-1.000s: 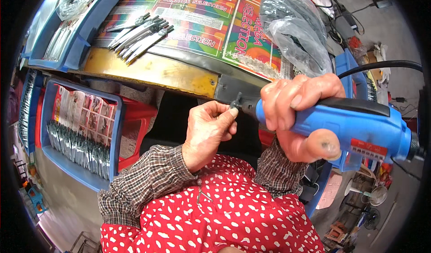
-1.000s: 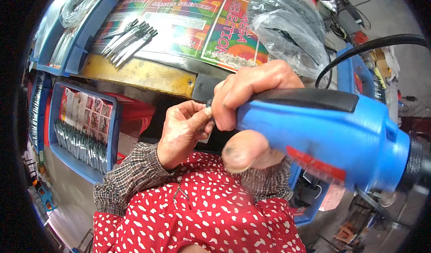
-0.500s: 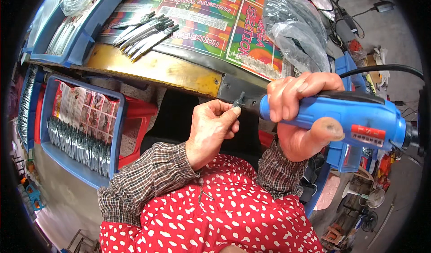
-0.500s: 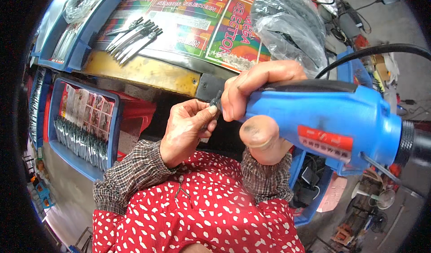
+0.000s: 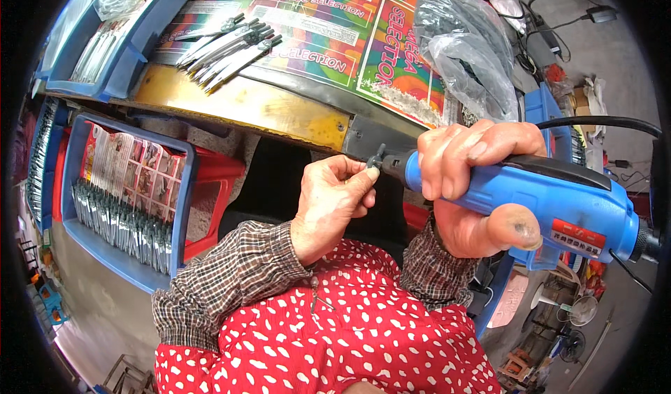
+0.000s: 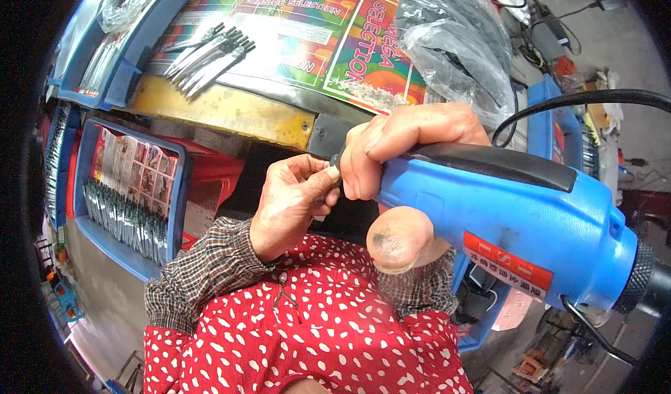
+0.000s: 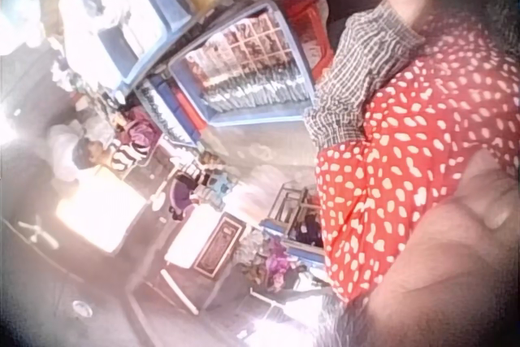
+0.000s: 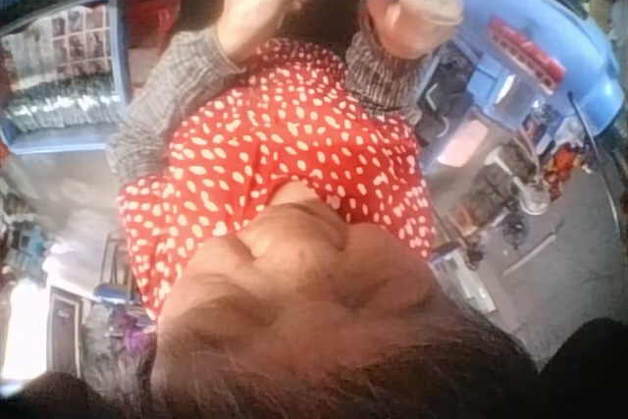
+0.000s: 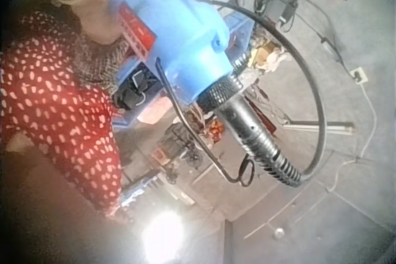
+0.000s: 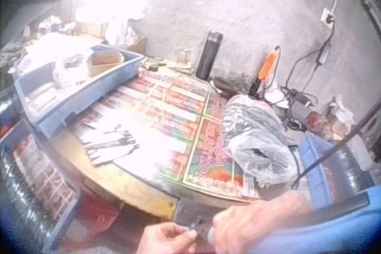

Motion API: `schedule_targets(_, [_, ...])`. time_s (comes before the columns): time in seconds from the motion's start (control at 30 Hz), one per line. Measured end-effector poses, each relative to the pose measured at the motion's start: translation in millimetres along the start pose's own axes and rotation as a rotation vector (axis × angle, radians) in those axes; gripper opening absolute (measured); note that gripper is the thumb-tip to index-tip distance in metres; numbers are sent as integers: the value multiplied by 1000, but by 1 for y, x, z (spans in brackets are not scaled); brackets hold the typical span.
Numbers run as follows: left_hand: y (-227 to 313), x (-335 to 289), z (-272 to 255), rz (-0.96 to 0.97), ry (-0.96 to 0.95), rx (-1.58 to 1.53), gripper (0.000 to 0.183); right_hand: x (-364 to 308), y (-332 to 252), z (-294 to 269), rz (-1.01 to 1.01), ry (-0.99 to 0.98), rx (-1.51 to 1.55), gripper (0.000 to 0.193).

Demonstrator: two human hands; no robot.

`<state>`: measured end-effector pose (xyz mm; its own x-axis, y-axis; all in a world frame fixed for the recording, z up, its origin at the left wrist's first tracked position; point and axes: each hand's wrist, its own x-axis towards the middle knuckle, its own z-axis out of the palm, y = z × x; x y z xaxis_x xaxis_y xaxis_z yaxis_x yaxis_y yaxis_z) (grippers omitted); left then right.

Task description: The person assembles small metal parts and plastic components at a workbench using an electric screwdriver.

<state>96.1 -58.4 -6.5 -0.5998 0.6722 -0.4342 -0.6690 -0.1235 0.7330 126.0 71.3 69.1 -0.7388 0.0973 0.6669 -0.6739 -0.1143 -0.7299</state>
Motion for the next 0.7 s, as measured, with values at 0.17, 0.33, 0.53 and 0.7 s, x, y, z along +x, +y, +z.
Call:
schedule_targets(0.17, [3,-1,0,-9,4,6,16,1,-2,7,15,39,-24,62])
schedule_targets(0.33, [8,-5,5,-19,62,38,16,5,-3,12,67,17,-131,59])
schedule_targets(0.53, [7,-3,3,-29,40,50,15,4,-12,14,228,131,-261,64])
schedule_targets(0.7, [2,0,1,-12,-7,15,16,-8,-8,17,118,225,-188,64])
